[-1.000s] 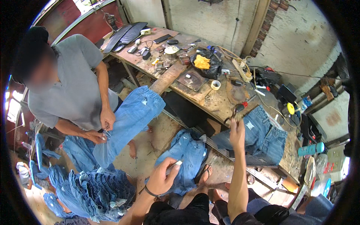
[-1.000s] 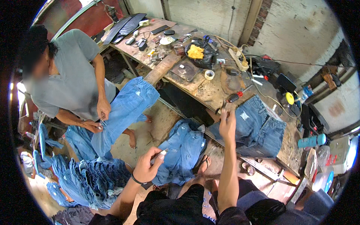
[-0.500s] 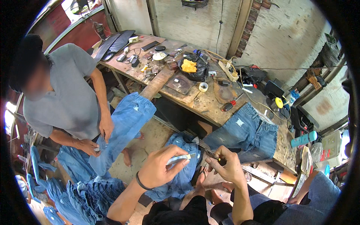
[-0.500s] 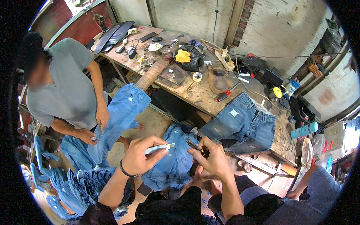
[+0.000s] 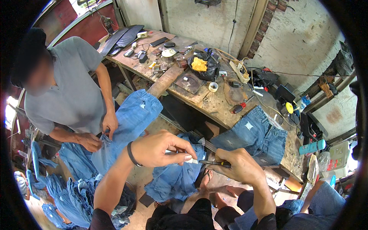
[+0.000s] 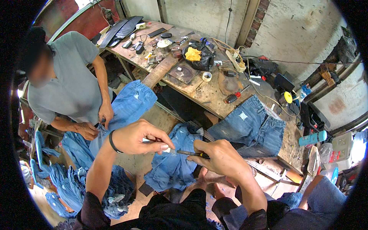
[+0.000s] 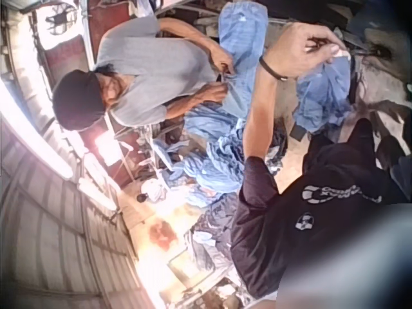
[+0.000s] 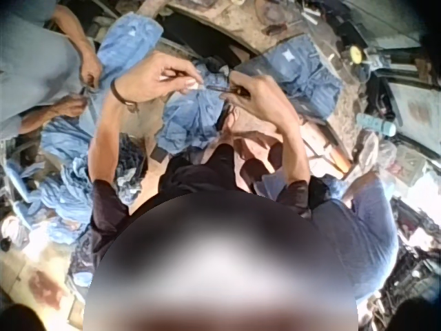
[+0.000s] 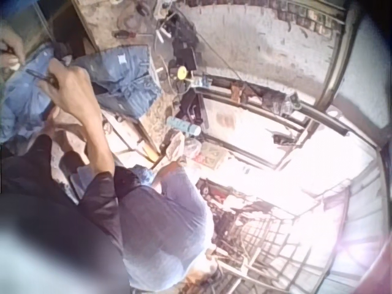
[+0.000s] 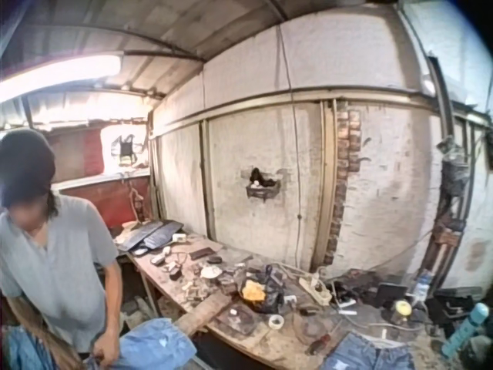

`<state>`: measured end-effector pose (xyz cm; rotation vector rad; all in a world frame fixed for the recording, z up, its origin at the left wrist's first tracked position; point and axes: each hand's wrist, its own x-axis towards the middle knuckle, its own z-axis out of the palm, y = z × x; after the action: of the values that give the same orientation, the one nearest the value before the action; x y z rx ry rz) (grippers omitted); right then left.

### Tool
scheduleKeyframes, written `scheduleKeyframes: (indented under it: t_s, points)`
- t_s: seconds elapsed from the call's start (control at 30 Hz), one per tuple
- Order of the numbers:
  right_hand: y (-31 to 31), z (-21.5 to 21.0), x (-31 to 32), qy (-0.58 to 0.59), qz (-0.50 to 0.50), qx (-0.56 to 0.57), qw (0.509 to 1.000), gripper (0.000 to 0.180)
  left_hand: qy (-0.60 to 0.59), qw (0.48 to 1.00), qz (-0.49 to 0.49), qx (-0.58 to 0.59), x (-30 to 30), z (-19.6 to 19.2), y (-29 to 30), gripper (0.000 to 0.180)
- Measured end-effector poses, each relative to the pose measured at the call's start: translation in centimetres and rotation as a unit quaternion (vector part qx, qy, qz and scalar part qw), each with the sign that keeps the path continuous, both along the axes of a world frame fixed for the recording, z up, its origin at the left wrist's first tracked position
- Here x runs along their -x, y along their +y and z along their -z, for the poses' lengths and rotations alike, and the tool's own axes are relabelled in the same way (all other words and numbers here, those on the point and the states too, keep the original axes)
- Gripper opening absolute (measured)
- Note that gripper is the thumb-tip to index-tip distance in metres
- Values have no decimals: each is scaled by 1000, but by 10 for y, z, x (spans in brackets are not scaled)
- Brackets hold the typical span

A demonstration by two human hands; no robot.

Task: The person uses a utility knife to cut and scrape the surface of a pair of light blue jeans to create distressed markings. They repeatedly lift and reposition the jeans on a workbench while applying the tool to different areas of the fabric.

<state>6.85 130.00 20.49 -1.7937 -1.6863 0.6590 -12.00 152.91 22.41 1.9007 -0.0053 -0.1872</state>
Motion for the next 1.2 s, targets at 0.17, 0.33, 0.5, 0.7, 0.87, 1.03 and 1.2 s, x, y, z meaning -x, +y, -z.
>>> scheduleKeyframes:
  t_s: [0.17, 0.33, 0.5, 0.7, 0.87, 1.03, 1.2]
  points:
    - [-2, 1, -1, -18, -15, 5, 1000, 29, 3, 999, 35, -5, -6, 0, 0, 21]
    - [-5, 0, -1, -41, -14, 13, 999, 27, 12, 999, 39, -10, -8, 1, -2, 22]
    - [-5, 0, 0, -47, -15, -4, 999, 22, 20, 999, 46, -4, -9, 2, -3, 23]
    - [-2, 0, -1, -57, -32, -1, 998, 25, 37, 998, 48, 1, -9, 1, 1, 24]
    - [2, 1, -2, -58, -41, 6, 997, 26, 37, 998, 50, 8, -8, 3, 6, 25]
    - [7, 2, -1, -57, -44, 0, 997, 26, 51, 997, 53, 22, -9, 4, 9, 26]
    - [10, 8, -2, -54, -51, -8, 997, 25, 61, 997, 51, 25, -9, 8, 11, 25]
